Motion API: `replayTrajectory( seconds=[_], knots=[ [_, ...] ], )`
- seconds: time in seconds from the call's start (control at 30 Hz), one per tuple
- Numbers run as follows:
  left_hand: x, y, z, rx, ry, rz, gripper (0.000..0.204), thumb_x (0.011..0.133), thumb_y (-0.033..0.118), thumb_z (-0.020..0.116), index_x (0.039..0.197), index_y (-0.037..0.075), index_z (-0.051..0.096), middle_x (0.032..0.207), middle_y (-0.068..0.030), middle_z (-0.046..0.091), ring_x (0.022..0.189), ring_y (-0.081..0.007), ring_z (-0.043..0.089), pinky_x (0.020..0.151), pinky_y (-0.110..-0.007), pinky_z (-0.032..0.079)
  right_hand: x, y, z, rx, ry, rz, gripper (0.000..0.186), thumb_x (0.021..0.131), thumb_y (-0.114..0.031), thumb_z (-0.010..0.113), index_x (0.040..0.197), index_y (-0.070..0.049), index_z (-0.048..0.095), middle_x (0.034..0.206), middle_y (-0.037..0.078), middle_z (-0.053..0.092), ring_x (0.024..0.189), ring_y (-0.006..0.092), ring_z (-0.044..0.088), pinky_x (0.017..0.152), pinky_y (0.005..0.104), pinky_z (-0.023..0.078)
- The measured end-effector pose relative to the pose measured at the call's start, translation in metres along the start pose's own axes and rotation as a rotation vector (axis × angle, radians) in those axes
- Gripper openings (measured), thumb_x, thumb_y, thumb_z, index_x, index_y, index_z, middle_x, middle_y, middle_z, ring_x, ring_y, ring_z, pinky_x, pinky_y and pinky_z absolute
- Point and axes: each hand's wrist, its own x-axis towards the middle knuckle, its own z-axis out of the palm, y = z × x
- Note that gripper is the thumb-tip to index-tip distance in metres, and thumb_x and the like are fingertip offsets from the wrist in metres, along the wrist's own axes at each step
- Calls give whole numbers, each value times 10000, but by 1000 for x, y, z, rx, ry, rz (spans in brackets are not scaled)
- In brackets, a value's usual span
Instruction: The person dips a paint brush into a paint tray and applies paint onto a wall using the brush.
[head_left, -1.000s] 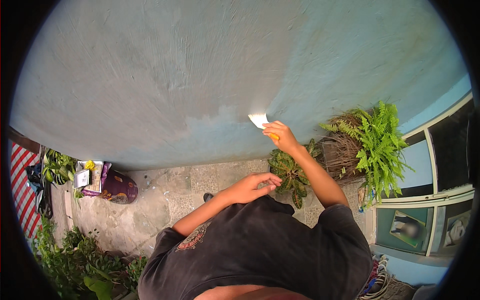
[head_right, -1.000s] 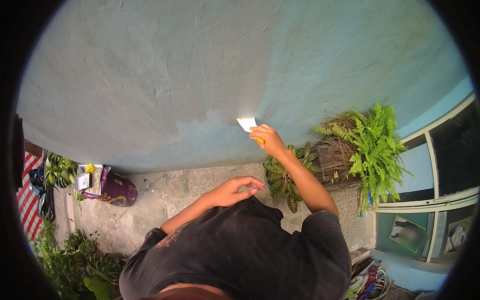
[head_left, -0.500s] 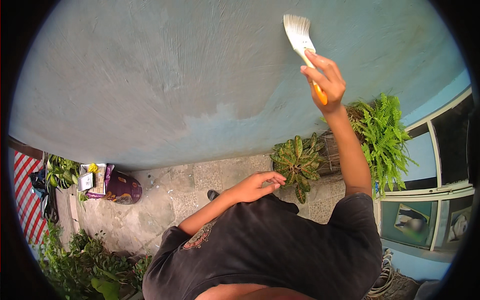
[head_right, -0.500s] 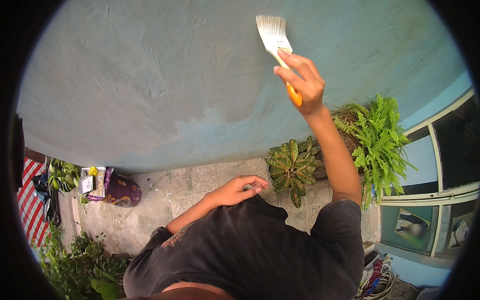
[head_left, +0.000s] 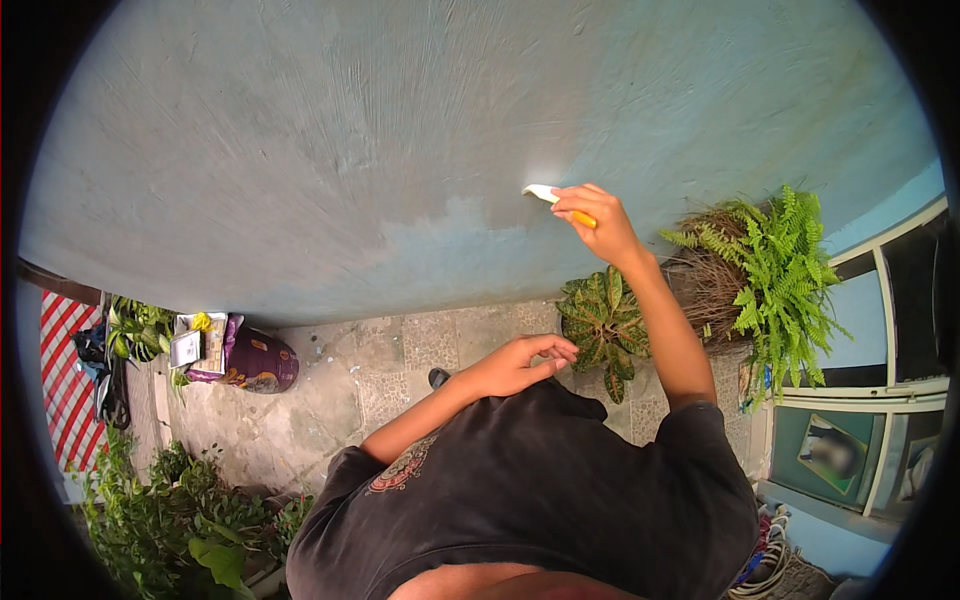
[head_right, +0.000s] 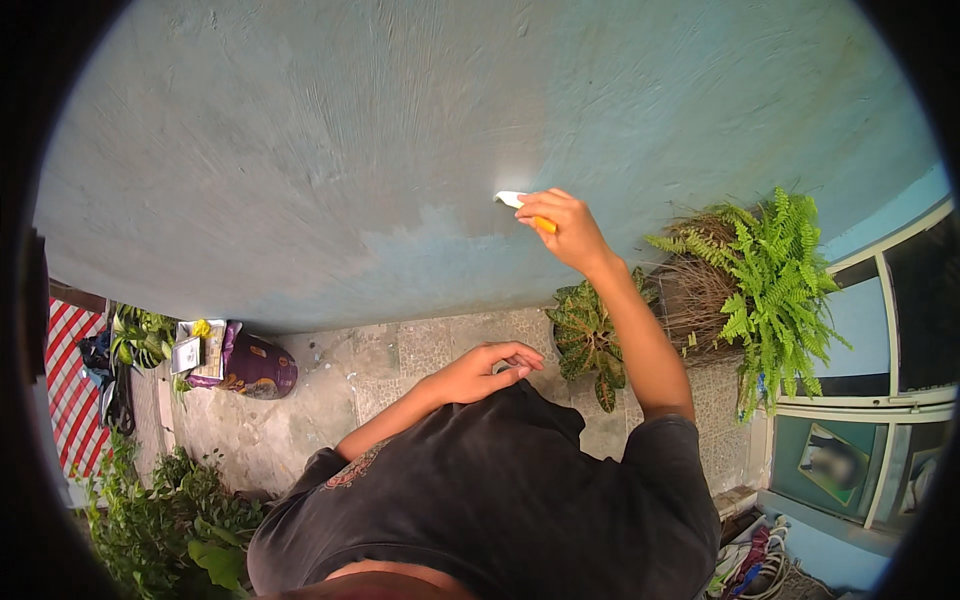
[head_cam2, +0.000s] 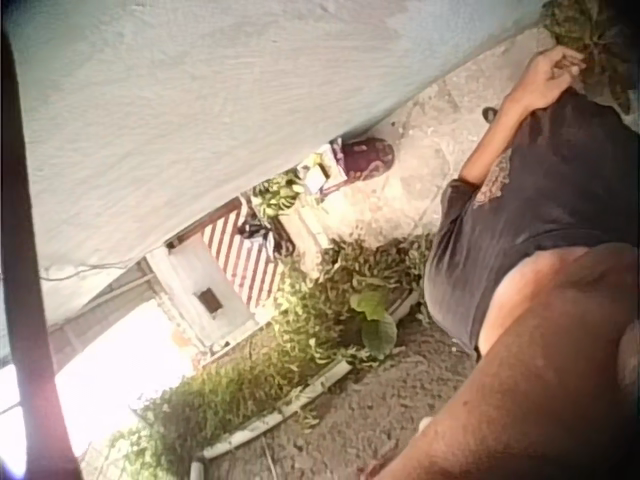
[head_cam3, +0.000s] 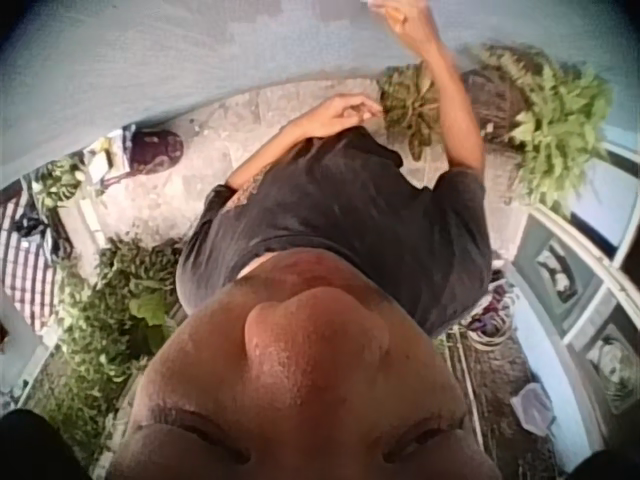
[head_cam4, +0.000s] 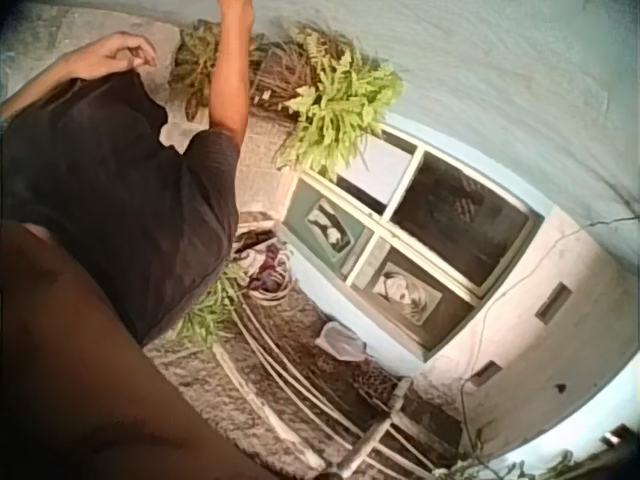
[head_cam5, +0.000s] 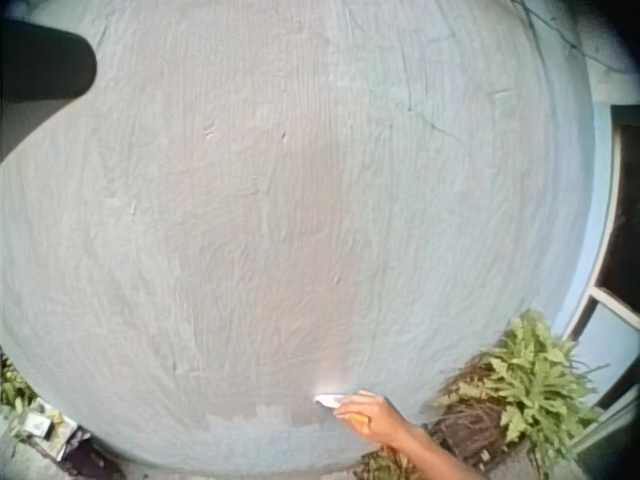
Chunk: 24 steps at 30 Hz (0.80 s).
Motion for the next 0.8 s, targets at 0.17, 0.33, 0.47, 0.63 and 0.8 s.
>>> replayTrajectory(
  seconds=[0.17, 0.33, 0.47, 0.63, 0.8],
  knots=[
    [5, 2, -2, -10, -14, 16, 294, 1024, 142, 549, 1290, 31, 602, 1175, -98, 695, 1093, -198, 627, 998, -364, 473, 80, -78, -111, -295, 372, -404, 198, 766, 47, 763, 944, -36, 735, 1115, 117, 738, 950, 288, 703, 806, 366, 576],
    [11, 5, -5, 2, -38, 22, 293, 1021, 134, 549, 1289, 30, 602, 1179, -98, 694, 1098, -199, 626, 1004, -365, 472, 63, -37, -73, -528, 538, -471, 249, 735, -10, 735, 977, -63, 753, 1169, 128, 721, 1071, 310, 684, 897, 366, 577],
    [16, -3, -7, 16, -31, 23, 286, 1025, 122, 547, 1282, 7, 597, 1193, -101, 692, 1092, -192, 633, 987, -356, 488, -40, 11, 22, -369, 392, -189, 269, 750, -16, 695, 1008, -63, 757, 1218, 156, 696, 1130, 336, 656, 947, 400, 558],
    [20, -9, -9, -12, -35, 30, 278, 1037, 122, 527, 1287, 21, 597, 1186, -80, 692, 1040, -162, 618, 948, -333, 489, -129, 6, 87, 103, 57, 386, 124, 857, -27, 718, 980, -27, 741, 1086, 154, 732, 973, 330, 702, 845, 376, 561],
    [23, -15, -12, -13, -34, 60, 301, 1039, 130, 519, 1314, 31, 589, 1215, -70, 690, 1025, -146, 608, 924, -322, 484, -162, 2, 99, 222, 182, 476, 105, 858, -47, 734, 956, -7, 731, 1039, 158, 739, 903, 287, 734, 803, 350, 575]
  ],
)
